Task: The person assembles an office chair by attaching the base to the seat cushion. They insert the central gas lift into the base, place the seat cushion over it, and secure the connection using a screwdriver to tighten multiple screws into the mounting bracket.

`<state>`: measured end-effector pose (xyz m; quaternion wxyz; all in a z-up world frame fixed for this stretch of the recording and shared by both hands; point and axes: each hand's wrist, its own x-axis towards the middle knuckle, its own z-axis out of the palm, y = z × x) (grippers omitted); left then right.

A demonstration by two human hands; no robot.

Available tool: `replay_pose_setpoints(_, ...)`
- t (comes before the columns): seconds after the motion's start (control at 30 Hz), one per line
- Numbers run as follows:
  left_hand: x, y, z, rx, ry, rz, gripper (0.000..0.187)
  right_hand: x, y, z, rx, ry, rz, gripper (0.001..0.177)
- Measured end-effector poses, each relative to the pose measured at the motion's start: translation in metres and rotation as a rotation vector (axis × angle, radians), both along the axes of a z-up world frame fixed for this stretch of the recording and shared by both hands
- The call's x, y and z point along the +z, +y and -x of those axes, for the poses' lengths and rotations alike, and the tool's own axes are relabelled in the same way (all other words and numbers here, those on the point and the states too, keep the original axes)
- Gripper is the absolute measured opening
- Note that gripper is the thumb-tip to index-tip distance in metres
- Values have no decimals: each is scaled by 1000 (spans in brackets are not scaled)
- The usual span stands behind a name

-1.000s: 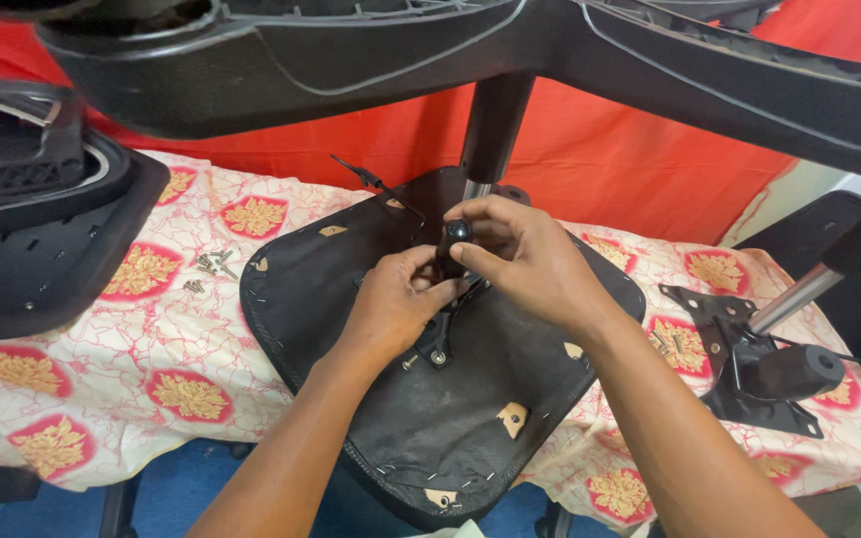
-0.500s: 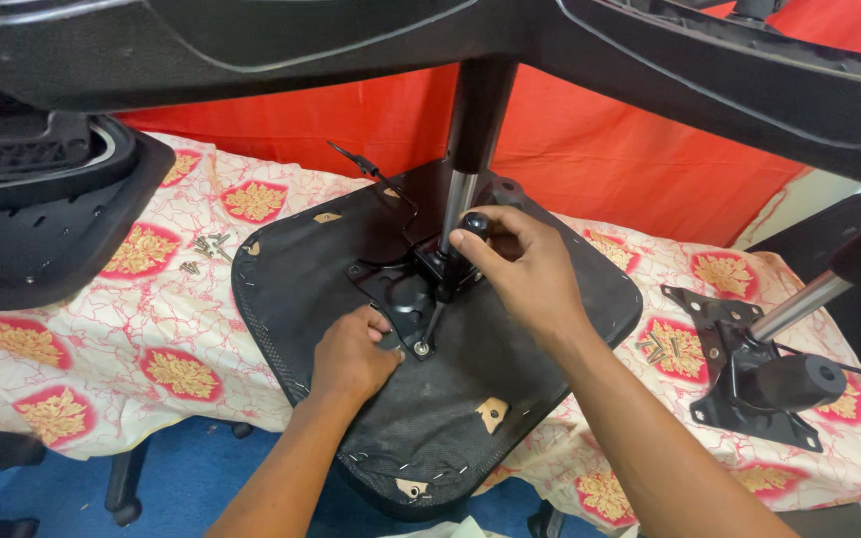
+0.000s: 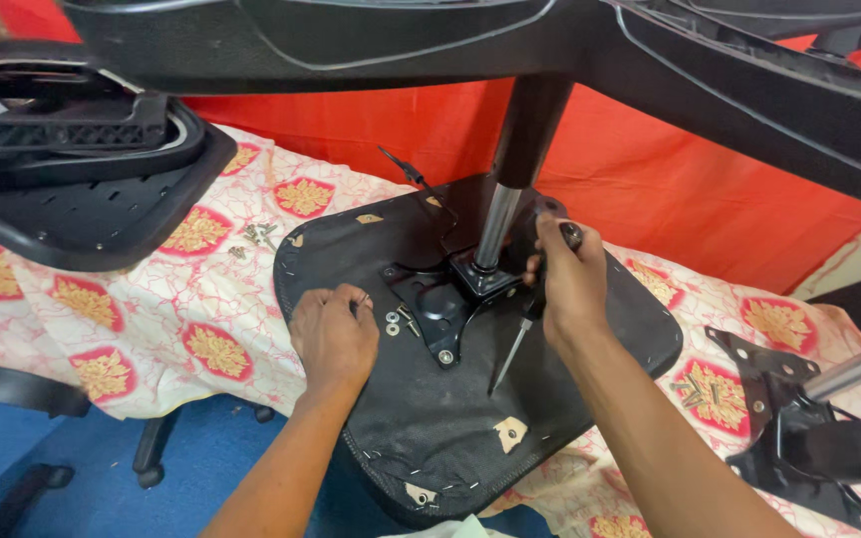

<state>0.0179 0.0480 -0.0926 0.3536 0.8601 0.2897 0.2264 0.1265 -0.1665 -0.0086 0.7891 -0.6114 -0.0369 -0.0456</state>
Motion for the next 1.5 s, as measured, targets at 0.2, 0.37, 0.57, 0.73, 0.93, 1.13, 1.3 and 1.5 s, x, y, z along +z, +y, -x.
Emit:
replay_pose_setpoints(0.2,-18,19,2,165,-182,63,13,-16,-3,-32,-101,66,109,54)
replay_pose_setpoints(0.37,-25,30,-11,260,33,386,11,-21,-9,-61,13,193,138,58)
replay_pose_setpoints(0.57,-23,37,-25,345,-23,537,13,-28,-15,-83,49,217,122,52)
replay_pose_setpoints(0.73,-21,39,-26,389,-18,692,14,-31,-16,-88,4,215,136,47)
replay_pose_setpoints(0.93,-29,74,-47,247,-64,659,16,-37,-12,-83,-58,156,186,50)
replay_pose_setpoints(1.13,-34,104,-86,57,-102,640,18,-33,-10,-71,-101,193,222,50)
replay_pose_setpoints(1.3,-27,102,-102,53,60,474,19,-24,-12,-62,-134,247,280,44)
replay_pose_setpoints(1.5,-37,70,-101,254,-409,-545,13,-20,-11,-40,-146,237,197,34)
